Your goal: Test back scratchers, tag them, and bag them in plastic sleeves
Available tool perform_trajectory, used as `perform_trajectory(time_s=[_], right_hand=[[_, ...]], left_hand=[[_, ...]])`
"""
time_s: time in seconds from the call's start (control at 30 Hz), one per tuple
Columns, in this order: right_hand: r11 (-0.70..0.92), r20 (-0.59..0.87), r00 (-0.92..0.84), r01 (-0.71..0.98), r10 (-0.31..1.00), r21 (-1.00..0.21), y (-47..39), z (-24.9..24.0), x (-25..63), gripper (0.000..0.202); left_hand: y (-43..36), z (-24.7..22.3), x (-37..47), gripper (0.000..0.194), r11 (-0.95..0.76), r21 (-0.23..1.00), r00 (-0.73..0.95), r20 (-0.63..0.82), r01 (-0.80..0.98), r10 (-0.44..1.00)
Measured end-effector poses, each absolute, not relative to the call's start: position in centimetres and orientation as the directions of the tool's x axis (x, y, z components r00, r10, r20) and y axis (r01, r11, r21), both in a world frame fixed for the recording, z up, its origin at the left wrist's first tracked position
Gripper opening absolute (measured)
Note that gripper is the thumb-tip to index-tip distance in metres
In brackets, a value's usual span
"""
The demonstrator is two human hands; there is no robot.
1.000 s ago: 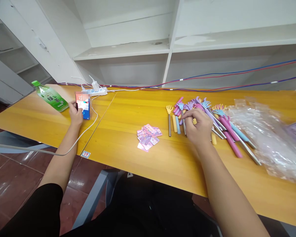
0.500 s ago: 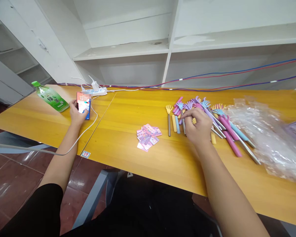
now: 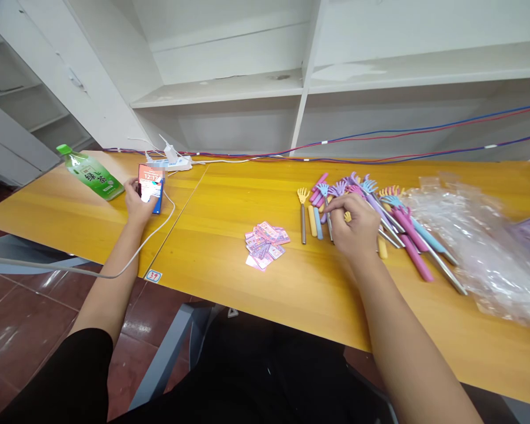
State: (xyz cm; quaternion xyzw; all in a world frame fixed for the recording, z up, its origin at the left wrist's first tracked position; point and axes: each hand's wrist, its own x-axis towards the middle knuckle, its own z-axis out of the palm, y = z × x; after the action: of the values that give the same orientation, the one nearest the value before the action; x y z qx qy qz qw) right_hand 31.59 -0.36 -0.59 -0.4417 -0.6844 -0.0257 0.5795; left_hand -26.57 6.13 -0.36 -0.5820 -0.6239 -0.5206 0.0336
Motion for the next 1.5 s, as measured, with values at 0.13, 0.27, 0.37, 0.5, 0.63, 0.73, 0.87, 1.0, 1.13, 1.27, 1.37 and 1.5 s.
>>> perform_trajectory(time_s=[0.13,0.27,0.37,0.5,0.63,0.73,0.87,1.0,1.13,1.27,1.37,1.5], right_hand=[[0.608,0.812,0.06,0.631,0.581,-0.481,-0.36,-0.58,31.58,0.023],[0.627,0.828,0.043,0.632,0.559,-0.456,-0.31,-0.64,31.66,0.024],[0.621,0.826,0.045,0.636,0.562,-0.458,-0.28,-0.68,31.66,0.023],[0.616,0.829,0.047,0.646,0.557,-0.451,-0.22,-0.73,31.64,0.023],[0.625,0.837,0.036,0.648,0.547,-0.436,-0.12,-0.88,31.72,0.023],[0.621,0.833,0.035,0.649,0.552,-0.438,-0.08,-1.01,31.76,0.023],[0.619,0.828,0.037,0.645,0.56,-0.448,-0.06,-1.08,31.74,0.023],[0.613,0.822,0.041,0.646,0.568,-0.455,-0.07,-1.06,31.73,0.023],[0.602,0.817,0.042,0.653,0.576,-0.458,-0.09,-1.04,31.73,0.023],[0.603,0.812,0.045,0.647,0.581,-0.467,-0.13,-1.05,31.7,0.022],[0.587,0.803,0.052,0.654,0.594,-0.477,-0.15,-1.08,31.7,0.022],[0.593,0.804,0.044,0.652,0.593,-0.473,-0.16,-1.04,31.7,0.022]], left_hand=[[6.21,-0.48,-26.72,0.067,-0.216,0.604,-0.313,0.647,0.767,0.695],[6.17,-0.44,-26.64,0.068,-0.217,0.601,-0.315,0.653,0.769,0.689],[6.08,-0.3,-26.49,0.067,-0.223,0.597,-0.312,0.659,0.77,0.685],[6.0,-0.13,-26.34,0.064,-0.213,0.594,-0.316,0.658,0.775,0.683],[5.96,-0.26,-26.38,0.065,-0.192,0.589,-0.325,0.655,0.785,0.682],[5.95,-0.47,-26.49,0.075,-0.16,0.568,-0.323,0.652,0.807,0.686],[6.02,-0.6,-26.57,0.09,-0.098,0.553,-0.345,0.639,0.828,0.688],[6.12,-0.59,-26.58,0.089,-0.071,0.552,-0.363,0.635,0.831,0.682],[6.14,-0.64,-26.56,0.086,-0.068,0.557,-0.368,0.631,0.828,0.683],[6.13,-0.71,-26.51,0.085,-0.061,0.546,-0.369,0.641,0.836,0.673],[6.18,-0.79,-26.51,0.082,-0.041,0.533,-0.378,0.649,0.845,0.661],[6.31,-0.9,-26.6,0.082,-0.026,0.524,-0.384,0.657,0.851,0.649]])
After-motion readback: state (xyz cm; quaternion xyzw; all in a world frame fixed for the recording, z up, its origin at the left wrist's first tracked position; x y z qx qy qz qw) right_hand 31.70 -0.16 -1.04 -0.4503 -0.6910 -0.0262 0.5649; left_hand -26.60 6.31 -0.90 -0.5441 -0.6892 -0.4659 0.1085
